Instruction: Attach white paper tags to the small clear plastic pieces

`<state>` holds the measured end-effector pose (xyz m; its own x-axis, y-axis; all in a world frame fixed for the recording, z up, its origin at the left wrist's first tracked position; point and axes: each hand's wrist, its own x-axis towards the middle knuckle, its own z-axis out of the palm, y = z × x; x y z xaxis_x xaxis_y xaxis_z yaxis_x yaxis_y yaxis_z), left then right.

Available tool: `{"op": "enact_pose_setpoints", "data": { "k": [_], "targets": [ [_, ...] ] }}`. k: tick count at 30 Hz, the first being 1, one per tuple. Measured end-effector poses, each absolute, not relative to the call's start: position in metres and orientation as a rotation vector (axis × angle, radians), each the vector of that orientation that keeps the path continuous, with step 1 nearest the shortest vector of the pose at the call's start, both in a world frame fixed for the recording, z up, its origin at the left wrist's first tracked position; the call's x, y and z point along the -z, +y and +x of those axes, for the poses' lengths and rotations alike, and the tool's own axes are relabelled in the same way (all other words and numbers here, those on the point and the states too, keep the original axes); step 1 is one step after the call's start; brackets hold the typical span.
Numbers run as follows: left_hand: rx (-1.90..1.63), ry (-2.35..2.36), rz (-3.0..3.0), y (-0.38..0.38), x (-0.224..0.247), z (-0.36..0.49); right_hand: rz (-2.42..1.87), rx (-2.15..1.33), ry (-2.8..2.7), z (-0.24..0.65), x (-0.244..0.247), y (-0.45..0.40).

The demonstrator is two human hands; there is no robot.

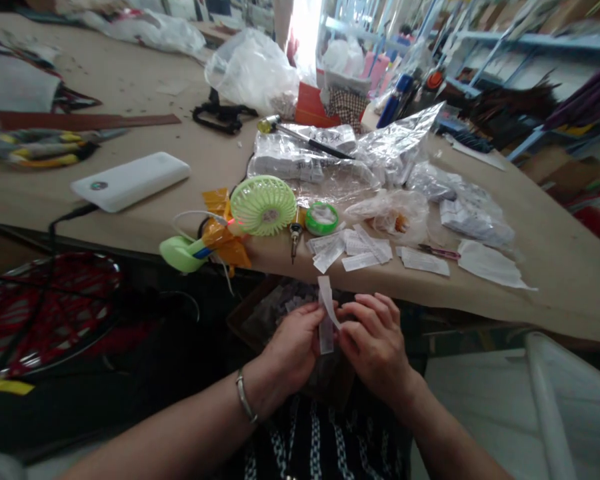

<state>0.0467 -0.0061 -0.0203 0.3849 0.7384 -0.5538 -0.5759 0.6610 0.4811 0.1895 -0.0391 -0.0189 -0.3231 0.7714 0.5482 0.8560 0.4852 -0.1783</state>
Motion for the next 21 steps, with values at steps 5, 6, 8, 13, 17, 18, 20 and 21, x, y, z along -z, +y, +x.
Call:
{"op": "enact_pose_setpoints", "data": {
  "k": [5,6,8,13,17,18,20,21],
  "targets": [
    [-0.925,0.825,0.14,-0.014,0.025,0.045,-1.302,0.109,-2.262,0.162,0.033,-0.055],
    [-0.935,0.83,0.123,-0.014,0.026,0.045,-1.313,0.105,-2.261,0.161,0.034,-0.056],
    [-0.948,0.837,0.095,-0.015,0.027,0.043,-1.341,0.1,-2.262,0.16,0.034,-0.057],
    [-0.964,0.874,0.062,-0.016,0.027,0.041,-1.365,0.077,-2.307,0.157,0.033,-0.06],
    [-0.938,0.867,0.065,-0.019,0.028,0.039,-1.358,0.072,-2.314,0.155,0.035,-0.062],
    [-0.932,0.864,0.071,-0.019,0.029,0.039,-1.357,0.066,-2.315,0.154,0.036,-0.063],
    [-0.924,0.868,0.077,-0.02,0.029,0.038,-1.357,0.055,-2.314,0.153,0.037,-0.063],
    [-0.922,0.871,0.076,-0.02,0.028,0.038,-1.361,0.051,-2.311,0.153,0.038,-0.063]
  ]
}}
